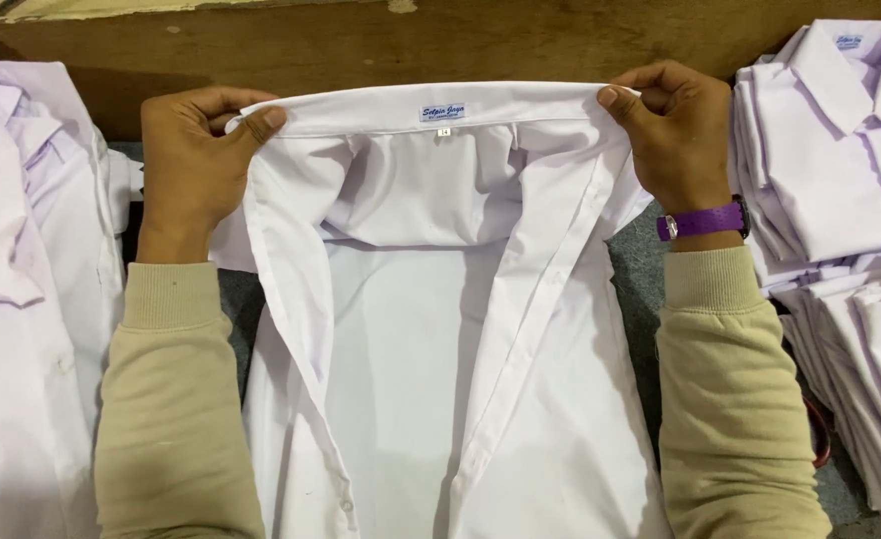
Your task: Trimming loose threads from a white shirt using scissors and folding the collar for inspection.
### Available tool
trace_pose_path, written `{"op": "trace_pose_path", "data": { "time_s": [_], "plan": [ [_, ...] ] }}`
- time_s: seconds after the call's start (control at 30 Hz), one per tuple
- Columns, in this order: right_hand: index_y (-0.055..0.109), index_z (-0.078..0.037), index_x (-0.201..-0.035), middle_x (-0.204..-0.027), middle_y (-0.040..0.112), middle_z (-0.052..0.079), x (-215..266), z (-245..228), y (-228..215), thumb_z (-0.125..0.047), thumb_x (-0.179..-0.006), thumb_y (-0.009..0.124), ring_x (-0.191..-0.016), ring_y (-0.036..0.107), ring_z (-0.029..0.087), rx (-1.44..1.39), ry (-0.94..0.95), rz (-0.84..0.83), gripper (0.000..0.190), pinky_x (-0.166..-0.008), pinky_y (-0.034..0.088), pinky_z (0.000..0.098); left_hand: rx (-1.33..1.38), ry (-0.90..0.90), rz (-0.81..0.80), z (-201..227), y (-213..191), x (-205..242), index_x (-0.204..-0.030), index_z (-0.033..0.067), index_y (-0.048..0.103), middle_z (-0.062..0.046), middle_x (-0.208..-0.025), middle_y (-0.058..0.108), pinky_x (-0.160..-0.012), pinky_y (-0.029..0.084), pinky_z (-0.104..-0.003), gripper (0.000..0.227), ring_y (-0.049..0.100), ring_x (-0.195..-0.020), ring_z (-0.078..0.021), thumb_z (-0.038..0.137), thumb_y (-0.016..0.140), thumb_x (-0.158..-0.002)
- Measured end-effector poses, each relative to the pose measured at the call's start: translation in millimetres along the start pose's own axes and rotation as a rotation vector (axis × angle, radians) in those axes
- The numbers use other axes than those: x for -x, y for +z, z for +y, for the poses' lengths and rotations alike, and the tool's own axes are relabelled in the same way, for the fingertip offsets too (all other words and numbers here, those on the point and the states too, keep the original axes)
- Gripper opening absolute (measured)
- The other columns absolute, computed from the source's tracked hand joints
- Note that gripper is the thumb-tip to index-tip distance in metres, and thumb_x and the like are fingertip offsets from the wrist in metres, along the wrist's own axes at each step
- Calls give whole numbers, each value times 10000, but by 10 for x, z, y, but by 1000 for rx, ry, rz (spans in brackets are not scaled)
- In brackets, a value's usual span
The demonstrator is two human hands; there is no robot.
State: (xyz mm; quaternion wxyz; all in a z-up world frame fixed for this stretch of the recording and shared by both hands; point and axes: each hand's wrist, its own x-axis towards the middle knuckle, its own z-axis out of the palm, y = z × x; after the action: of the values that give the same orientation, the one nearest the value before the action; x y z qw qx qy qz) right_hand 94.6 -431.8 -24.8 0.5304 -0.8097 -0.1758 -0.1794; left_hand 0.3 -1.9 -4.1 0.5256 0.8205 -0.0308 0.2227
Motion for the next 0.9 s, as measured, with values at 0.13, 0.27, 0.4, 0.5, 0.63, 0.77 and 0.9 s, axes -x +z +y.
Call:
{"op": "trace_pose_path", "data": {
  "time_s": [0.13, 0.27, 0.4, 0.5, 0.63, 0.77, 0.9],
  "plan": [
    [731, -57, -1042, -854, 703, 2, 4, 33, 0, -107, -1037, 869, -777, 591, 17, -42, -48, 17, 147, -680, 461, 169, -82, 54, 37, -63, 0, -18, -1074, 80, 791, -17, -980, 772, -766, 531, -180, 95, 658, -870, -43, 118, 841, -1003],
    [739, -46, -1067, -806, 652, -19, 0, 20, -27, -59, -1051, 875, -741, 513, 18, -7, -95, 31, 138, -665, 416, 188, -100, 18, 34, -28, -8, -7, -1090, 90, 790, -21, -984, 774, -767, 533, -179, 119, 662, -865, -45, 143, 836, -995],
    [738, -72, -1065, -865, 682, -8, -3, 9, -41, -115, -1045, 855, -802, 583, 29, -42, -58, 7, 126, -705, 464, 180, -61, -29, -61, -102, -33, -6, -1119, 78, 765, -11, -1032, 760, -813, 546, -186, 114, 661, -918, -47, 117, 782, -1013],
    [708, -111, -1011, -893, 651, -49, 16, 35, 35, -164, -1068, 791, -833, 552, 28, -92, -7, -73, 114, -760, 454, 194, -102, -149, -105, -109, 19, 15, -1136, 106, 748, 16, -1054, 748, -841, 531, -209, 118, 657, -947, -56, 153, 709, -1036],
    [728, -131, -1015, -849, 653, -73, 53, -4, 136, -313, -1017, 729, -749, 584, 37, -145, 328, -147, 182, -601, 516, 218, -79, -243, -41, -173, 76, 17, -1088, 150, 750, 57, -974, 745, -860, 507, -201, 104, 629, -915, -21, 212, 731, -1007],
    [747, -112, -1002, -859, 687, -69, 21, 290, 190, -256, -1012, 782, -728, 530, 16, -93, 257, -80, 149, -604, 425, 219, -31, -207, 53, -417, 95, -38, -1019, 107, 744, -6, -941, 776, -774, 553, -172, 149, 687, -849, -17, 191, 837, -939],
    [759, -120, -992, -880, 727, -40, -3, 328, 217, -201, -1023, 809, -794, 605, 18, -18, 103, -39, 100, -683, 478, 201, -76, -178, 114, -308, 115, -56, -976, 112, 764, 10, -894, 779, -792, 571, -186, 106, 687, -814, -24, 156, 854, -941]
  ]
}}
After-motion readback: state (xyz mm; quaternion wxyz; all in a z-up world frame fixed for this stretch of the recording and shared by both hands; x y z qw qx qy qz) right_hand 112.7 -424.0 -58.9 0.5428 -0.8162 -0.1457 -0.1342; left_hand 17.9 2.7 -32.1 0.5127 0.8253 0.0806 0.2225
